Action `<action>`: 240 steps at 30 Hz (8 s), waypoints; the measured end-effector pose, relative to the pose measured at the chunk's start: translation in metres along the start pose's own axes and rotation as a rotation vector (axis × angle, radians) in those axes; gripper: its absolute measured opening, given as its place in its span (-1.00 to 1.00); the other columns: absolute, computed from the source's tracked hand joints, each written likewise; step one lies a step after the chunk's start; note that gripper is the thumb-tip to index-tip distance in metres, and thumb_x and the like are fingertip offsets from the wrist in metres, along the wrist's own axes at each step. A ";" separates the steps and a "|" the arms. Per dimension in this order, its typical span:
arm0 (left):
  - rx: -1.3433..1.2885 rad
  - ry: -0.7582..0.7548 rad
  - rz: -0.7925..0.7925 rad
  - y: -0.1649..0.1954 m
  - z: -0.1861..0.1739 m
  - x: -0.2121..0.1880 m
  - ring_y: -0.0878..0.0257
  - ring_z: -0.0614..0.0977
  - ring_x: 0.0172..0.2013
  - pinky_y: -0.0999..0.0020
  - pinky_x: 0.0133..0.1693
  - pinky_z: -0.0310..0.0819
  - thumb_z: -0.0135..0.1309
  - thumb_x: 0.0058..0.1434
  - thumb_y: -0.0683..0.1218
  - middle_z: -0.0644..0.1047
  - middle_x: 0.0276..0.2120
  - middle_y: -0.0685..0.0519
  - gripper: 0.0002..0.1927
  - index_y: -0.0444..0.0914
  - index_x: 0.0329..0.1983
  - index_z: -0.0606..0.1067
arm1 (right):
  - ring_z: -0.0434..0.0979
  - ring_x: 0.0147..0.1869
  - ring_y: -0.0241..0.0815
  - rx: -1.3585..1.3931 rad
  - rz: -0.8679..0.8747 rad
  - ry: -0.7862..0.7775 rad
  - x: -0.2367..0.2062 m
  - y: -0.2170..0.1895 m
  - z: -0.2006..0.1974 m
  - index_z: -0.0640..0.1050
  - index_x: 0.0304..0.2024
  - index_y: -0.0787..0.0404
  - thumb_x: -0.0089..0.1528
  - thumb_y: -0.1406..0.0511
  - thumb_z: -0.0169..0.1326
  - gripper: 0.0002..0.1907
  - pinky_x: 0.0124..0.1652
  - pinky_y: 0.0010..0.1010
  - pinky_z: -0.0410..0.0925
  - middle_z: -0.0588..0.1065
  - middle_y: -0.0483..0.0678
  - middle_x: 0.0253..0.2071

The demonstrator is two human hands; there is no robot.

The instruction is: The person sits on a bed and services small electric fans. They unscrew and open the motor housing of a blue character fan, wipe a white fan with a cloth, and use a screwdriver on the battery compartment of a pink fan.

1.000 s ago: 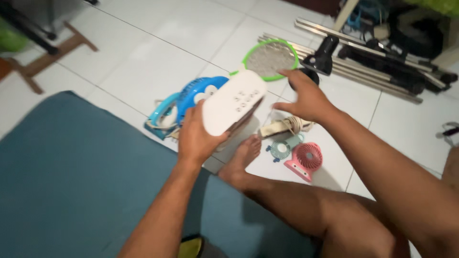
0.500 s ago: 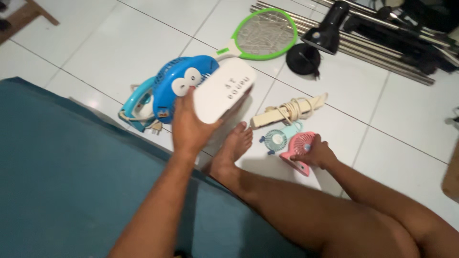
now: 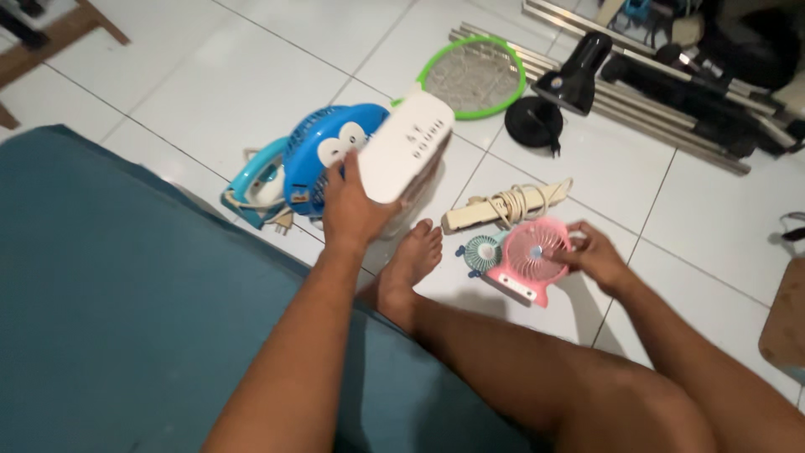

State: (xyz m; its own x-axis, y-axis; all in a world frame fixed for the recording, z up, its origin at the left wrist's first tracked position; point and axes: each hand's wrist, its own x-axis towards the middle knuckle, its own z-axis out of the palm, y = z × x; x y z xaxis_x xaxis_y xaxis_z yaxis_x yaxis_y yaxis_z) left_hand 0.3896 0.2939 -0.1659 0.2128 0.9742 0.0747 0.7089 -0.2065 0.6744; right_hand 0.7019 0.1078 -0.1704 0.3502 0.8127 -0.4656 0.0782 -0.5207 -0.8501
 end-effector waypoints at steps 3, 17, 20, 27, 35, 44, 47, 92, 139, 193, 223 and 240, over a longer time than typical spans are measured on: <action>0.012 -0.094 0.020 -0.005 -0.020 -0.017 -0.20 0.36 0.25 0.08 0.19 0.32 0.50 -0.16 0.08 0.27 0.29 -0.31 0.15 -0.26 0.45 0.15 | 0.65 -0.13 -0.19 0.040 -0.202 -0.073 -0.008 -0.048 -0.015 0.38 0.08 0.28 0.13 0.42 0.24 -0.51 -0.19 -0.31 0.51 0.63 0.06 -0.14; -0.875 -0.005 0.150 0.002 -0.245 -0.226 0.35 0.59 -0.03 0.38 -0.03 0.50 0.16 0.28 -0.11 0.60 0.04 0.01 -0.51 -0.33 0.26 0.46 | 0.59 0.02 -0.25 0.137 -0.754 -0.632 -0.163 -0.184 0.171 0.43 0.10 0.30 0.04 0.49 0.34 -0.41 -0.01 -0.35 0.50 0.57 0.01 -0.04; -0.791 0.168 0.110 -0.007 -0.287 -0.277 0.29 0.61 -0.08 0.35 -0.01 0.55 0.20 0.24 -0.15 0.61 0.03 -0.01 -0.50 -0.33 0.26 0.48 | 0.59 0.04 -0.24 0.243 -0.762 -0.681 -0.203 -0.183 0.243 0.45 0.11 0.31 0.02 0.48 0.36 -0.39 0.01 -0.38 0.50 0.57 0.01 -0.03; -0.792 0.323 0.280 -0.056 -0.303 -0.332 0.02 0.56 0.12 0.17 0.02 0.54 0.45 -0.02 0.00 0.47 0.17 -0.15 0.10 -0.28 0.47 0.04 | 0.54 -0.10 -0.26 -0.085 -0.766 -0.291 -0.299 -0.175 0.371 0.57 0.01 0.30 -0.02 0.39 0.41 -0.47 -0.17 -0.36 0.49 0.56 -0.02 -0.13; -1.905 0.004 0.224 -0.118 -0.297 -0.346 -0.12 0.61 0.10 -0.09 0.13 0.54 -0.01 0.11 0.59 0.43 0.24 -0.31 0.20 -0.40 0.48 0.16 | 0.63 -0.18 -0.22 0.222 -0.647 -0.448 -0.298 -0.159 0.382 0.57 -0.01 0.40 0.26 0.40 0.15 -0.74 -0.12 -0.35 0.49 0.64 0.04 -0.17; -1.961 -0.050 0.317 -0.106 -0.329 -0.354 -0.11 0.59 0.09 -0.07 0.13 0.54 -0.01 0.06 0.64 0.41 0.28 -0.35 0.28 -0.39 0.52 0.14 | 0.49 -0.29 -0.29 -0.157 -0.430 -0.479 -0.272 -0.061 0.371 0.63 -0.20 0.37 0.24 0.38 0.19 -0.86 -0.28 -0.40 0.37 0.58 0.00 -0.33; -1.984 -0.046 0.334 -0.107 -0.334 -0.355 -0.08 0.59 0.11 -0.05 0.14 0.54 0.04 0.03 0.63 0.40 0.28 -0.33 0.30 -0.36 0.55 0.12 | 0.60 -0.21 -0.31 -0.266 -0.542 -0.687 -0.280 -0.009 0.356 0.62 -0.33 0.31 0.27 0.37 0.15 -0.88 -0.14 -0.47 0.47 0.61 -0.07 -0.36; -1.811 0.157 0.291 -0.121 -0.327 -0.351 0.00 0.56 0.16 -0.07 0.16 0.53 0.12 0.08 0.55 0.41 0.28 -0.18 0.18 -0.39 0.46 0.19 | 0.56 -0.40 -0.50 -0.264 -0.858 -0.394 -0.394 -0.155 0.355 0.61 -0.26 0.28 0.05 0.37 0.35 -0.77 -0.40 -0.63 0.39 0.64 -0.15 -0.44; -1.748 0.045 0.086 -0.158 -0.300 -0.352 0.09 0.59 0.15 0.15 0.21 0.51 0.35 0.12 0.07 0.51 0.20 -0.13 -0.12 -0.41 0.40 0.29 | 0.66 -0.23 -0.25 0.031 -0.901 -0.340 -0.396 -0.202 0.378 0.56 -0.06 0.46 0.25 0.46 0.15 -0.78 -0.23 -0.49 0.53 0.64 0.09 -0.24; -1.089 0.421 -0.071 -0.138 -0.332 -0.339 0.22 0.58 0.06 0.34 0.04 0.55 0.04 0.07 -0.42 0.55 0.11 -0.10 -0.30 -0.30 0.36 0.41 | 0.41 -0.65 -0.21 -0.542 -0.584 -0.413 -0.363 -0.207 0.412 0.66 0.00 0.15 0.23 0.25 0.19 -0.71 -0.58 -0.29 0.27 0.48 0.06 -0.62; -1.038 0.602 -0.139 -0.148 -0.326 -0.333 0.24 0.61 0.08 0.35 0.10 0.53 0.18 0.02 -0.41 0.56 0.10 -0.01 -0.27 -0.26 0.32 0.37 | 0.60 -0.23 0.10 -0.595 -1.353 -0.475 -0.349 -0.248 0.439 0.58 -0.12 0.23 0.10 0.34 0.25 -0.72 -0.31 -0.21 0.44 0.55 0.09 -0.25; -1.229 0.526 -0.100 -0.142 -0.332 -0.337 0.23 0.63 0.04 0.31 0.07 0.58 0.01 -0.12 -0.47 0.55 0.08 -0.02 -0.14 -0.29 0.37 0.29 | 0.63 -0.32 0.08 -0.895 -1.179 -0.395 -0.357 -0.268 0.438 0.46 0.14 0.16 0.30 0.27 0.12 -0.64 -0.30 -0.17 0.42 0.60 0.15 -0.39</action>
State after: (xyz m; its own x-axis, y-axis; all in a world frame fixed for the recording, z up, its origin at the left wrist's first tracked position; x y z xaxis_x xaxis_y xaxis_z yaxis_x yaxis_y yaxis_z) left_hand -0.0059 0.0247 -0.0426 -0.2832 0.9564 0.0713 -0.4131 -0.1887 0.8909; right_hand 0.1472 0.0720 0.1162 -0.5643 0.8033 0.1905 0.6951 0.5867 -0.4155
